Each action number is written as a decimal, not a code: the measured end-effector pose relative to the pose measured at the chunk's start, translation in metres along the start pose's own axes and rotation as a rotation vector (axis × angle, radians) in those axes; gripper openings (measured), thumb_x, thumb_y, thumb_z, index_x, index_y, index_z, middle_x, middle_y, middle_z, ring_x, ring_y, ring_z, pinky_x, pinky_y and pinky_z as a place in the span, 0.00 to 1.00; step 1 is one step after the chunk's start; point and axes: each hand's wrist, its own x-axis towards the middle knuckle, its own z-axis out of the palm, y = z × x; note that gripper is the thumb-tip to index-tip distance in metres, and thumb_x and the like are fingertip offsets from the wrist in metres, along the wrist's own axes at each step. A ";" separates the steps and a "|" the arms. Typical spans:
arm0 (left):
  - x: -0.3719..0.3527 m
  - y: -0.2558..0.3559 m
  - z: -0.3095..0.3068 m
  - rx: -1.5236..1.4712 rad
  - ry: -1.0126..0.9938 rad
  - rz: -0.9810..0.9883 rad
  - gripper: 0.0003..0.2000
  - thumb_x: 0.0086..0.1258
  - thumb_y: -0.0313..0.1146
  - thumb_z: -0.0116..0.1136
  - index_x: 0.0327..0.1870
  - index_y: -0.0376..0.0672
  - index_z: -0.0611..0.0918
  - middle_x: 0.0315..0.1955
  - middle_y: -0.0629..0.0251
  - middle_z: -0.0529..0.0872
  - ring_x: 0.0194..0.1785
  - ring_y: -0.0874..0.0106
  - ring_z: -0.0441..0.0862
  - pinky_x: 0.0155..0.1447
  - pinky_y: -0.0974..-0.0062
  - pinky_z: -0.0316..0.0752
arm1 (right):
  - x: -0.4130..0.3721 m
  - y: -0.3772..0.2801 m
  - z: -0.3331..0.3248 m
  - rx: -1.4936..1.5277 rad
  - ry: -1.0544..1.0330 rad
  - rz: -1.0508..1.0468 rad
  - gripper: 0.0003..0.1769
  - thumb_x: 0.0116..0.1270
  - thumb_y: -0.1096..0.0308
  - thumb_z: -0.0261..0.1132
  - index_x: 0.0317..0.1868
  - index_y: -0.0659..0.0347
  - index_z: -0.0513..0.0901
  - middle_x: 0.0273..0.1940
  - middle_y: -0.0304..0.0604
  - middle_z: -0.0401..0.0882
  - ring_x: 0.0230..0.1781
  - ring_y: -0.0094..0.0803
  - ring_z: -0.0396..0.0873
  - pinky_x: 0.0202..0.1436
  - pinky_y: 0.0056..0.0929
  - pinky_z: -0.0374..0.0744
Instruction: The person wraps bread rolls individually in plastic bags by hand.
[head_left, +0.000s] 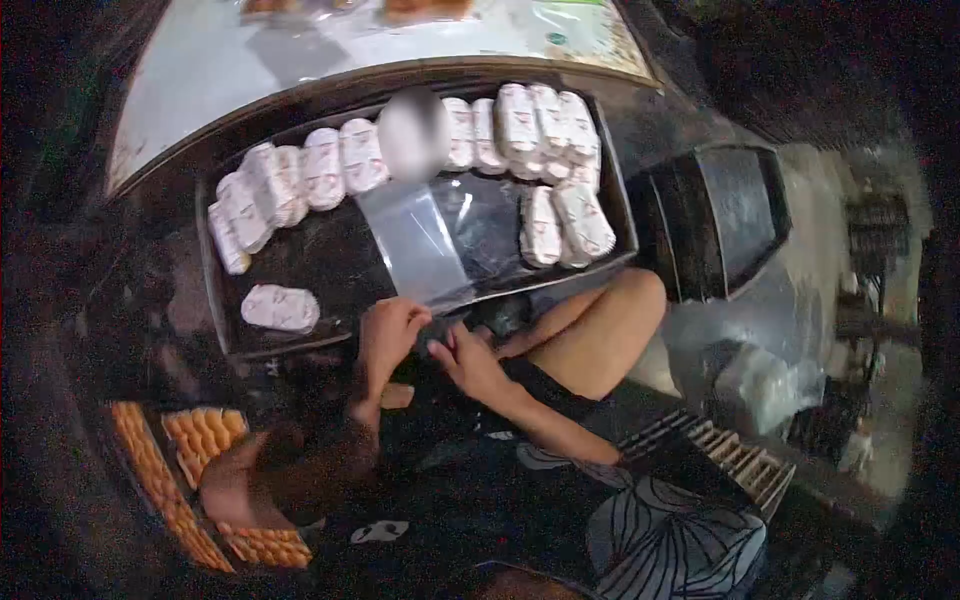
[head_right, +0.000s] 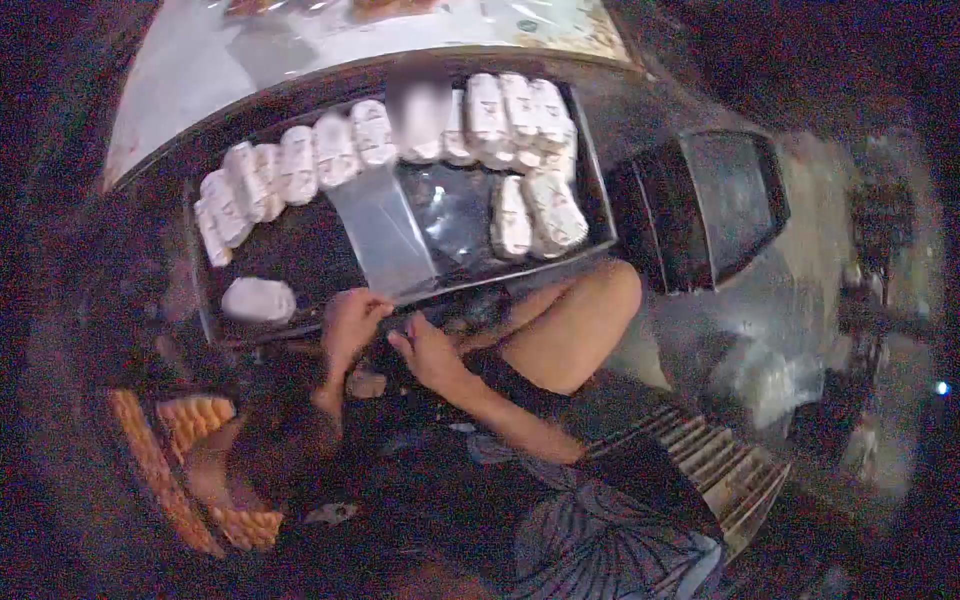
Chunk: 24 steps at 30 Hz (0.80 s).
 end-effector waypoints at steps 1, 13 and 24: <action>-0.002 0.013 0.002 -0.008 -0.028 0.020 0.07 0.54 0.31 0.58 0.29 0.37 0.81 0.27 0.52 0.81 0.32 0.60 0.80 0.36 0.69 0.73 | 0.004 0.005 -0.001 -0.008 0.021 0.027 0.10 0.62 0.65 0.56 0.32 0.62 0.66 0.20 0.54 0.71 0.24 0.51 0.73 0.27 0.36 0.70; -0.003 0.070 0.036 -1.085 0.693 -0.008 0.13 0.63 0.35 0.52 0.46 0.39 0.74 0.40 0.63 0.75 0.42 0.71 0.74 0.45 0.75 0.72 | 0.059 -0.038 -0.043 1.971 -0.191 0.074 0.30 0.67 0.56 0.48 0.64 0.62 0.54 0.63 0.47 0.57 0.60 0.35 0.61 0.63 0.36 0.59; -0.005 0.006 -0.026 -1.868 0.599 -0.172 0.21 0.67 0.41 0.47 0.56 0.39 0.64 0.42 0.64 0.71 0.53 0.65 0.69 0.59 0.57 0.65 | 0.156 0.135 -0.132 -0.557 0.323 0.389 0.40 0.46 0.55 0.66 0.53 0.74 0.63 0.50 0.57 0.69 0.48 0.51 0.70 0.41 0.38 0.76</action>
